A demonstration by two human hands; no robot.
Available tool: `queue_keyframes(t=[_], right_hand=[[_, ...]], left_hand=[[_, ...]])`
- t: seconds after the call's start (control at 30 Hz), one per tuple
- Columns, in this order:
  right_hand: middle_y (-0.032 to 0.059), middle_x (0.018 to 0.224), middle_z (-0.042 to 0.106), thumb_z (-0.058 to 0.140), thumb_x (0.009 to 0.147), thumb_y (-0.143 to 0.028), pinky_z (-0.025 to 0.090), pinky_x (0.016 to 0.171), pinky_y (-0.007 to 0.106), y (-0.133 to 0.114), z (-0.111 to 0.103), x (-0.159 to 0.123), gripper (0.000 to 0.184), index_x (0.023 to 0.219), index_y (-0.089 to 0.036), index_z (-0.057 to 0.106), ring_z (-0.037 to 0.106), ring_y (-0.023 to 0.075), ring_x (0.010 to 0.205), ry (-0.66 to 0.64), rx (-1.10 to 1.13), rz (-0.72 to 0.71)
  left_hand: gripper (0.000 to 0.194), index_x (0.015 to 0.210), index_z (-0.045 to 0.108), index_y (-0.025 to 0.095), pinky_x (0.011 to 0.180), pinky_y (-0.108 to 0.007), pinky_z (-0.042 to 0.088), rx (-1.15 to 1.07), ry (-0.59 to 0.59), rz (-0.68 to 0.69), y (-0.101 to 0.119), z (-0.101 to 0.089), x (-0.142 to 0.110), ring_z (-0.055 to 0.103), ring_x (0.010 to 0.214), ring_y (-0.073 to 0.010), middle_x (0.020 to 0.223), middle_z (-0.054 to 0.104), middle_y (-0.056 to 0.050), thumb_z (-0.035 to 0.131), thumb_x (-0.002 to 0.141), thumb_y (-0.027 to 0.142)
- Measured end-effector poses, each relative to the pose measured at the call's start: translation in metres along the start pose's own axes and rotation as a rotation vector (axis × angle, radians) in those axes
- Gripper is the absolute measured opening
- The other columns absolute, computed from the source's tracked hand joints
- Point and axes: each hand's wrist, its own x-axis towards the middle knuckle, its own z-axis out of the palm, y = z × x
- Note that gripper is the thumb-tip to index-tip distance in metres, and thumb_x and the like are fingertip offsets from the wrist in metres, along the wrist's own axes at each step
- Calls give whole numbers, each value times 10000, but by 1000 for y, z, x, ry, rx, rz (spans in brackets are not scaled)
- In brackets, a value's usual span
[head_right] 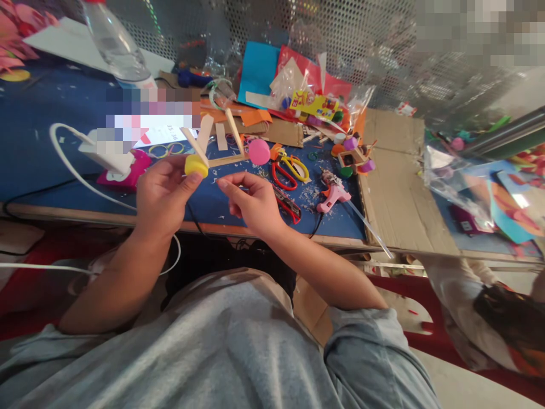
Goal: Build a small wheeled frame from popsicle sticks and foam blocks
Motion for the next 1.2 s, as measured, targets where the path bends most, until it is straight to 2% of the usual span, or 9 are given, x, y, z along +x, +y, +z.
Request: queue_keyframes(t=[0.2, 0.33, 0.5, 0.63, 0.77, 0.87, 0.97, 1.07, 1.2], right_hand=[[-89, 568, 592, 1044, 783, -651, 351, 451, 221, -4, -13, -17, 525, 862, -236, 733, 489, 77, 457, -14, 10, -75], [-70, 655, 632, 1029, 826, -565, 376, 441, 237, -9, -22, -26, 430, 839, -240, 749, 477, 70, 448, 14, 63, -207], [-49, 739, 649, 984, 884, -426, 391, 424, 248, -23, -33, -29, 286, 815, -241, 777, 471, 62, 435, 65, 102, -423], [-56, 735, 585, 964, 888, -468, 380, 418, 256, -40, -50, -23, 302, 828, -267, 746, 420, 67, 431, 119, 60, -522], [-46, 743, 561, 922, 929, -534, 378, 428, 255, -48, -66, -14, 390, 785, -263, 680, 440, 73, 455, 180, 18, -607], [-34, 747, 605, 897, 970, -558, 352, 422, 239, -40, -65, -11, 379, 818, -246, 744, 503, 77, 484, 170, -84, -502], [-27, 867, 702, 933, 950, -494, 409, 436, 231, -25, -54, -13, 316, 1098, -228, 848, 559, 69, 525, -22, -244, -198], [-12, 1102, 749, 959, 902, -396, 483, 460, 229, -10, -41, -11, 607, 1451, -234, 756, 613, 57, 581, -190, -316, -30], [-45, 1047, 738, 945, 936, -377, 455, 419, 223, 7, -26, 5, 783, 1629, -264, 600, 586, 53, 532, -193, -342, -14]], left_hand=[[509, 1171, 894, 292, 849, -328, 664, -44, 43, -29, -17, -7, 5, 858, 1000, -222, 1097, 910, -38, 1052, 847, 650], [493, 1185, 887, 295, 903, -363, 669, -44, 48, 7, -28, -14, 8, 853, 1057, -244, 1130, 897, -45, 1045, 872, 641], [482, 1190, 872, 255, 959, -378, 658, -42, 51, 34, -33, -19, 11, 837, 1037, -218, 1114, 882, -41, 1033, 910, 613], [411, 1155, 902, 321, 926, -357, 650, -37, 71, 62, -33, -20, 13, 839, 1023, -215, 1085, 882, -14, 1040, 898, 610], [395, 1163, 909, 324, 899, -355, 650, -41, 72, 54, -31, -20, 13, 835, 1024, -219, 1093, 891, -19, 1036, 904, 594], [417, 1165, 902, 318, 908, -370, 655, -44, 62, 56, -29, -19, 12, 833, 1022, -223, 1096, 891, -17, 1039, 898, 607], [450, 1162, 888, 294, 945, -388, 662, -44, 52, 54, -25, -16, 10, 835, 1011, -226, 1097, 885, -26, 1037, 898, 627], [465, 1179, 885, 288, 947, -373, 675, -47, 46, 37, -16, -11, 7, 847, 1020, -225, 1117, 882, -43, 1030, 903, 633], [443, 1156, 903, 317, 902, -350, 694, -78, 22, -8, -4, -6, 1, 854, 989, -225, 1091, 894, -39, 1044, 875, 629]])
